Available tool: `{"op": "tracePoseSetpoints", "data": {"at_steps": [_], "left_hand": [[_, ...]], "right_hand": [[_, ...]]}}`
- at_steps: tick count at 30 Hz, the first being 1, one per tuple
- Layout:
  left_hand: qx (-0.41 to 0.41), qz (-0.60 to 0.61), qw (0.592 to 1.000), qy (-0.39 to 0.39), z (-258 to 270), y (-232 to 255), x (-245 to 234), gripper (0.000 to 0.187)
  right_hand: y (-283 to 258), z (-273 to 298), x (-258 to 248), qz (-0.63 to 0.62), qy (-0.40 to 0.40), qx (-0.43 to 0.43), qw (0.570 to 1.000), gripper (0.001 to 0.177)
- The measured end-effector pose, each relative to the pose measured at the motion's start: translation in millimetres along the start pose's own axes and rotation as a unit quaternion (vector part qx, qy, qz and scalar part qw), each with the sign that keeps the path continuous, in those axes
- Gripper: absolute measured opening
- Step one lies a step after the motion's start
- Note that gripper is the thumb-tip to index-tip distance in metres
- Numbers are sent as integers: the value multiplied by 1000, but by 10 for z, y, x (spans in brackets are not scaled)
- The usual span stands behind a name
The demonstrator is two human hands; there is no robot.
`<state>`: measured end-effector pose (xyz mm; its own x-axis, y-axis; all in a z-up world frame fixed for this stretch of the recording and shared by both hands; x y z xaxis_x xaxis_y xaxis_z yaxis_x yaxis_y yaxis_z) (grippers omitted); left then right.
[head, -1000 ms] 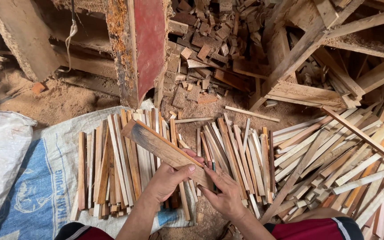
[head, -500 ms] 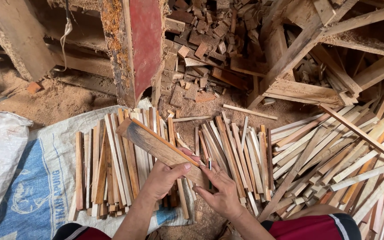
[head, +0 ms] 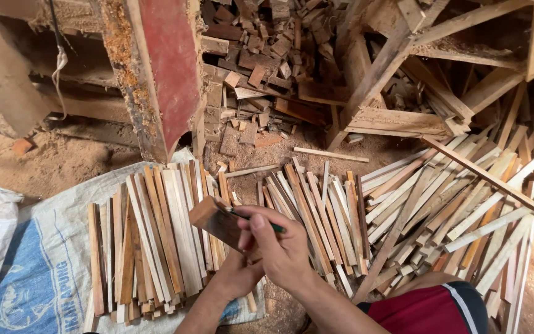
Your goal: Sorting and marking thin wooden strips in a workshop
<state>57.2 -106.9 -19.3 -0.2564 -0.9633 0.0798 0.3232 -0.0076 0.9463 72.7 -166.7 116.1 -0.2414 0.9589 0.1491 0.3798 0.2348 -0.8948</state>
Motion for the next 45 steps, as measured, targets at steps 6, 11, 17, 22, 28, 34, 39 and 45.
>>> {"op": "tracePoseSetpoints", "data": {"at_steps": [6, 11, 17, 22, 28, 34, 39, 45], "left_hand": [[9, 15, 999, 38, -6, -131, -286, 19], [128, 169, 977, 15, 63, 181, -337, 24], [67, 77, 994, 33, -24, -26, -286, 22], [247, 279, 927, -31, 166, 547, -646, 31], [267, 335, 904, 4, 226, 637, -860, 33], [104, 145, 983, 30, 34, 233, -340, 28], [0, 52, 998, 21, 6, 32, -18, 24], [76, 103, 990, 60, -71, -202, -404, 29]], "right_hand": [[409, 232, -215, 34, -38, 98, 994, 22], [400, 322, -387, 83, -11, 152, 985, 22], [285, 156, -160, 29, -43, 84, 995, 23], [765, 449, -752, 97, -16, 194, 976, 22], [987, 607, -1486, 290, 62, 267, 917, 31], [339, 204, -606, 132, 51, 113, 983, 38], [36, -96, 96, 37, -41, 13, 998, 25], [481, 163, -182, 45, -43, 145, 988, 25]]}}
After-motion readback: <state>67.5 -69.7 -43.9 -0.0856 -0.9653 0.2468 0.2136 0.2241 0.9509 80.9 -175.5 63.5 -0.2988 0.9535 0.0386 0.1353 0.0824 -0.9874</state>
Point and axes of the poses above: each hand's wrist, its own z-axis away from the middle knuckle, its own x-axis out of the palm, y = z × x, the point moved 9 cm from there along -z, towards the middle knuckle, and after that the axes turned 5 degrees about y, right-handed, at the moved point
